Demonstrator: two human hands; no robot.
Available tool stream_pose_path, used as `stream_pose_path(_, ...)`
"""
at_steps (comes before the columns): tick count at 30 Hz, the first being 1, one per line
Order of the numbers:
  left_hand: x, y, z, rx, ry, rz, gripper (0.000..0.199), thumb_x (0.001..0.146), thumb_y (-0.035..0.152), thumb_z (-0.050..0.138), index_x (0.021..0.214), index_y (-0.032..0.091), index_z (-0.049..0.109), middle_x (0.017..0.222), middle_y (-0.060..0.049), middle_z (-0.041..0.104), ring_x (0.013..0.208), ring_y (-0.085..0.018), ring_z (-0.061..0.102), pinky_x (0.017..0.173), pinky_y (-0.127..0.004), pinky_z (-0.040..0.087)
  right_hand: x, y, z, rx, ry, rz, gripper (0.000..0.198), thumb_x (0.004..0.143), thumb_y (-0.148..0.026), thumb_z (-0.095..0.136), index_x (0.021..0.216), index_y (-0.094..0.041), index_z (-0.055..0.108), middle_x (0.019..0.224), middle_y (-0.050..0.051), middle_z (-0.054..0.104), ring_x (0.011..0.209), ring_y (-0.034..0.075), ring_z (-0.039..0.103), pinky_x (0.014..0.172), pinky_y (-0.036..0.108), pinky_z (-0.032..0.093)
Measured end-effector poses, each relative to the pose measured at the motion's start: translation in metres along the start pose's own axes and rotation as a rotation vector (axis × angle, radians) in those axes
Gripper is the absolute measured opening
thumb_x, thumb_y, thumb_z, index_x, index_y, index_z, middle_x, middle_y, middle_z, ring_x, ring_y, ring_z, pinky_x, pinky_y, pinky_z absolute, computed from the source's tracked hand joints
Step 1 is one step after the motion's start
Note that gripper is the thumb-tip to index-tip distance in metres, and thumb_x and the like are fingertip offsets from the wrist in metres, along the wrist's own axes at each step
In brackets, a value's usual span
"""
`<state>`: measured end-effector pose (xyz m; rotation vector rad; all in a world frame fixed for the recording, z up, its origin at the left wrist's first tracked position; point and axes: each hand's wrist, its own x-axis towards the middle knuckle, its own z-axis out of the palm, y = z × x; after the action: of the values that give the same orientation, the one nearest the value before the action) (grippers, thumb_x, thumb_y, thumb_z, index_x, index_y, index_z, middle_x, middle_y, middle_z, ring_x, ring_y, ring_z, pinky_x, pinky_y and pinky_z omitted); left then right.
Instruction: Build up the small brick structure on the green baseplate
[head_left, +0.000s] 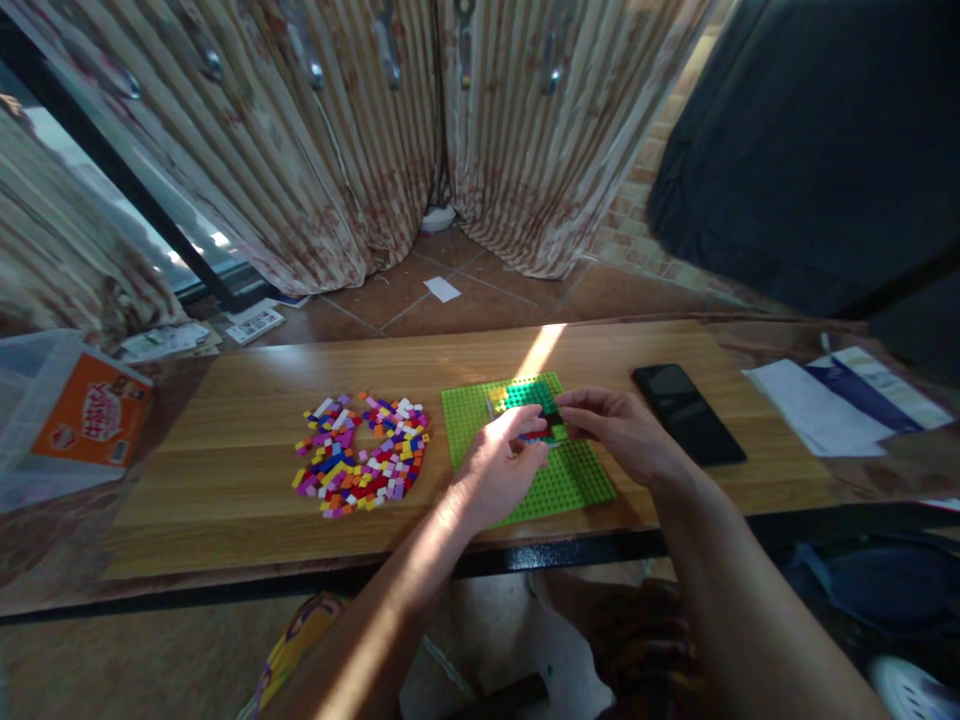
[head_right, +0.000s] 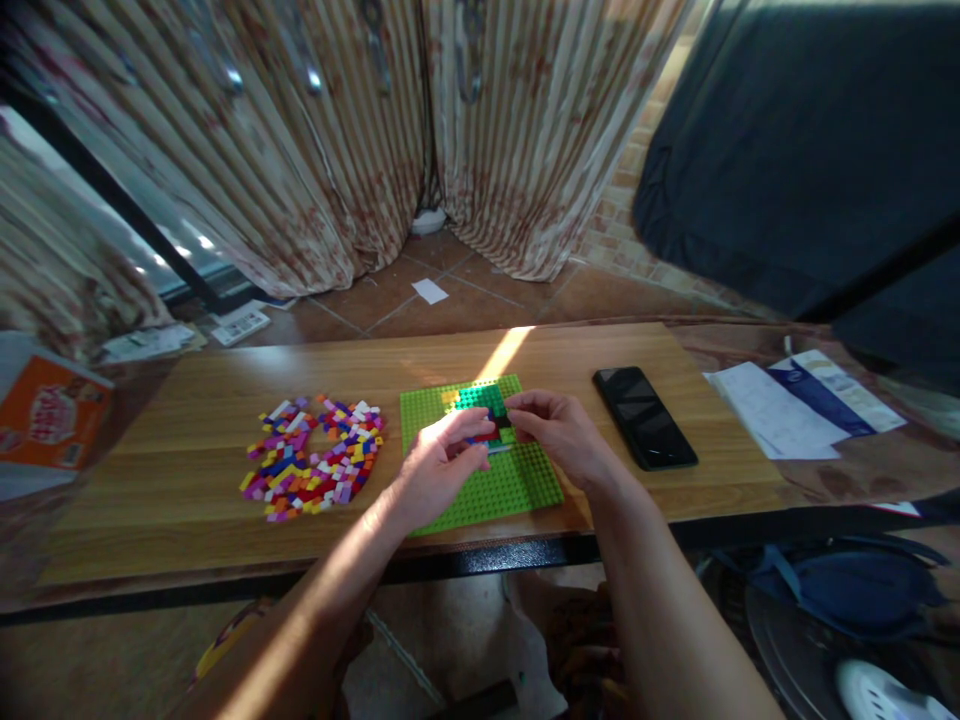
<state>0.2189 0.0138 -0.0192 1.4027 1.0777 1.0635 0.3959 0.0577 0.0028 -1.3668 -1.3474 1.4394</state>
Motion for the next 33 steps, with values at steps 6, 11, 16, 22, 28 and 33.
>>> stream_pose_path(6, -0.001, 0.002, 0.0, 0.083, -0.001, 0.051, 0.043, 0.08, 0.016, 0.056, 0.123, 0.016, 0.053, 0.119, -0.012, 0.064, 0.096, -0.019, 0.065, 0.077, -0.03, 0.057, 0.001, 0.001, 0.004, 0.008, 0.014, 0.01, 0.027, 0.063, -0.032, 0.073, 0.082, -0.016, 0.063, 0.072, 0.001, 0.063, 0.062, 0.01, 0.054, 0.058, 0.026, 0.044)
stream_pose_path(11, -0.002, 0.004, 0.0, 0.138, -0.003, 0.083, 0.043, 0.08, 0.017, 0.056, 0.123, 0.018, 0.053, 0.117, -0.011, 0.065, 0.09, -0.017, 0.066, 0.075, -0.029, 0.057, 0.002, 0.0, 0.006, -0.035, 0.048, 0.008, 0.03, 0.061, -0.034, 0.073, 0.081, -0.015, 0.062, 0.069, 0.0, 0.062, 0.059, 0.01, 0.054, 0.055, 0.026, 0.044)
stream_pose_path(16, -0.003, 0.005, 0.0, 0.175, 0.003, 0.079, 0.042, 0.081, 0.019, 0.056, 0.123, 0.019, 0.053, 0.116, -0.01, 0.065, 0.083, -0.015, 0.066, 0.074, -0.029, 0.056, 0.001, -0.001, 0.009, -0.064, 0.064, -0.006, 0.03, 0.06, -0.036, 0.073, 0.078, -0.015, 0.062, 0.068, 0.0, 0.063, 0.057, 0.01, 0.055, 0.054, 0.026, 0.046)
stream_pose_path(22, -0.005, 0.002, 0.003, 0.119, 0.026, 0.067, 0.041, 0.081, 0.018, 0.055, 0.121, 0.019, 0.054, 0.117, -0.008, 0.065, 0.089, -0.015, 0.065, 0.077, -0.03, 0.055, 0.002, 0.002, 0.006, -0.093, 0.099, -0.03, 0.032, 0.062, -0.04, 0.073, 0.08, -0.014, 0.067, 0.069, 0.002, 0.065, 0.057, 0.01, 0.055, 0.052, 0.024, 0.045)
stream_pose_path(28, 0.001, 0.003, -0.036, 0.053, 0.084, 0.014, 0.033, 0.081, 0.019, 0.054, 0.114, 0.016, 0.058, 0.103, -0.009, 0.069, 0.082, -0.015, 0.066, 0.073, -0.029, 0.055, 0.008, -0.007, 0.022, -0.219, 0.408, -0.257, 0.024, 0.069, -0.037, 0.069, 0.079, -0.016, 0.069, 0.068, 0.003, 0.068, 0.058, 0.013, 0.059, 0.054, 0.026, 0.048)
stream_pose_path(33, -0.007, 0.018, -0.117, 0.425, 0.273, -0.037, 0.026, 0.078, 0.014, 0.054, 0.101, 0.015, 0.065, 0.096, -0.007, 0.071, 0.086, -0.016, 0.065, 0.077, -0.029, 0.052, -0.008, -0.021, 0.064, -0.414, 0.372, -0.492, 0.016, 0.08, -0.033, 0.06, 0.08, -0.019, 0.068, 0.074, 0.003, 0.069, 0.064, 0.015, 0.063, 0.061, 0.028, 0.05)
